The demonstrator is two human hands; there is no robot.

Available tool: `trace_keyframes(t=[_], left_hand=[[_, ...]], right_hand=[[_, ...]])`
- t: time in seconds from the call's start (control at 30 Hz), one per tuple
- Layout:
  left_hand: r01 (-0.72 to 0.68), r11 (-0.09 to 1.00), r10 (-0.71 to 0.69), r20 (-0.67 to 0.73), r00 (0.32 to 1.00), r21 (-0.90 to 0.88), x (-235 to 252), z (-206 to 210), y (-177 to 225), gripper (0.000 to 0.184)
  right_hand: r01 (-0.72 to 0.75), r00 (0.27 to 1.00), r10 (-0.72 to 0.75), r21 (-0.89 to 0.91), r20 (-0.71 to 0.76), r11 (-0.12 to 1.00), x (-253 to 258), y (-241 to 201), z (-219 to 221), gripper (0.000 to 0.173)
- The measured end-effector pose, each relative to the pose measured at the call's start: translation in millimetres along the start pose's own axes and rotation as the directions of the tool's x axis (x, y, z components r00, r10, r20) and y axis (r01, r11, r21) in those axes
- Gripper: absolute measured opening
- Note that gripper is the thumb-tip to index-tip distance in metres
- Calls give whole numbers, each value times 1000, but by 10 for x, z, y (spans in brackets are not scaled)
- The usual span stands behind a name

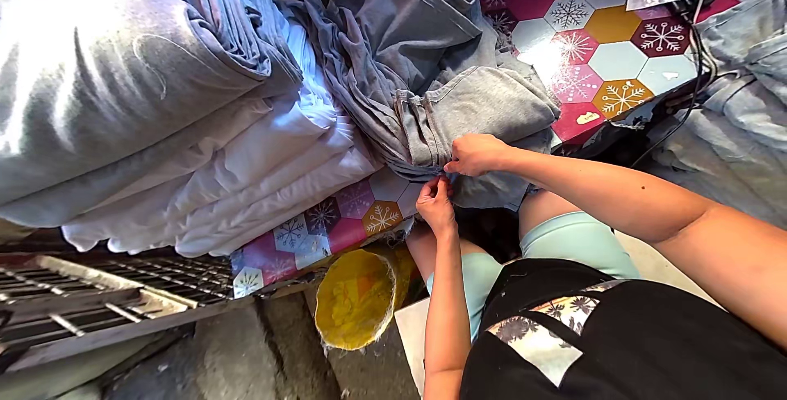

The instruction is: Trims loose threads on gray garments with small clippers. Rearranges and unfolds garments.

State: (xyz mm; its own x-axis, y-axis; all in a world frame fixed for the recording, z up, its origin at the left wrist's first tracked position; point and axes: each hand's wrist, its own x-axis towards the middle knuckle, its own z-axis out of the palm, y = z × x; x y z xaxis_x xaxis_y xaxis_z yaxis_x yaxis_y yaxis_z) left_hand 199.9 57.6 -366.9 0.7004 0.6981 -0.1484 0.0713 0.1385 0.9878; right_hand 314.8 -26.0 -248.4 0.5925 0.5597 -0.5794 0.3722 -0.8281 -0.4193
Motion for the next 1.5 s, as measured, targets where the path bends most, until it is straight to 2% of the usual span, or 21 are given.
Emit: trace_keyframes(t=[0.1,0.17,0.23,0.3,0.33,0.4,0.47,0.57,0.63,0.7,0.77,0.83,0.9,1.0,1.03,1.07,1.13,1.23,1.3,1.37,1.5], left_hand=[[2,999,-3,32,999,54,-23,-102,14,9],[-27,992,29,-14,999,122,-22,-390,75,9],[-42,962,96,-188,977,270,15,-870,58,16],[13,881,189,-378,906,473,29,-1281,-44,34],[25,817,263,-411,873,577,-1,-1369,-81,44],[-65,694,399,-309,863,717,-105,-1243,-61,56],[-208,611,406,-77,911,764,-183,-894,-43,51],[-328,578,309,171,935,747,-87,-389,-237,52],[-311,692,251,188,950,651,-36,-169,-242,31],[-169,898,108,169,980,407,-60,-48,-160,16],[-13,990,-22,240,970,143,-162,-30,-87,24],[69,982,-127,348,929,173,-337,-112,-8,32],[76,959,-198,448,872,275,-575,-247,76,26],[113,979,-176,435,883,167,-897,-385,213,14],[144,984,-174,417,892,102,-942,-411,262,15],[166,985,-167,408,898,40,-966,-420,316,17],[108,994,-98,395,914,-4,-1004,-396,408,17],[-54,998,43,339,940,25,-1024,-344,416,15],[-69,998,70,303,950,-13,-1002,-298,372,8],[-58,997,70,268,961,-53,-974,-253,345,12],[-101,994,109,248,963,-43,-919,-210,354,10]], right_hand=[[24,1000,-24,17,-19,1000,-16,70,43,44],[66,997,-64,43,-33,997,-87,241,104,48],[116,992,-110,113,-62,987,-177,519,225,52],[137,986,-113,212,-124,968,-263,808,397,53],[143,980,-100,260,-170,955,-308,921,515,52],[178,958,-77,363,-276,915,-394,1036,751,48],[216,947,-53,508,-316,834,-515,1011,918,40],[255,942,-19,679,-335,689,-632,939,1099,26],[290,933,-18,722,-359,629,-687,942,1153,20],[342,909,4,749,-418,567,-726,994,1207,14],[390,881,39,770,-472,505,-745,1041,1249,10],[451,843,35,741,-537,498,-762,1047,1287,17],[532,790,-37,652,-613,540,-780,1010,1333,35],[710,619,-281,370,-733,599,-752,936,1510,57],[750,551,-359,259,-753,608,-727,918,1585,55],[779,484,-406,170,-775,604,-698,899,1644,45],[812,407,-405,120,-819,572,-680,838,1678,20],[811,406,-363,147,-839,566,-700,773,1568,17],[798,413,-362,140,-836,587,-695,776,1494,25],[792,404,-367,120,-838,598,-675,789,1451,28],[783,399,-308,146,-864,605,-656,782,1395,14]])
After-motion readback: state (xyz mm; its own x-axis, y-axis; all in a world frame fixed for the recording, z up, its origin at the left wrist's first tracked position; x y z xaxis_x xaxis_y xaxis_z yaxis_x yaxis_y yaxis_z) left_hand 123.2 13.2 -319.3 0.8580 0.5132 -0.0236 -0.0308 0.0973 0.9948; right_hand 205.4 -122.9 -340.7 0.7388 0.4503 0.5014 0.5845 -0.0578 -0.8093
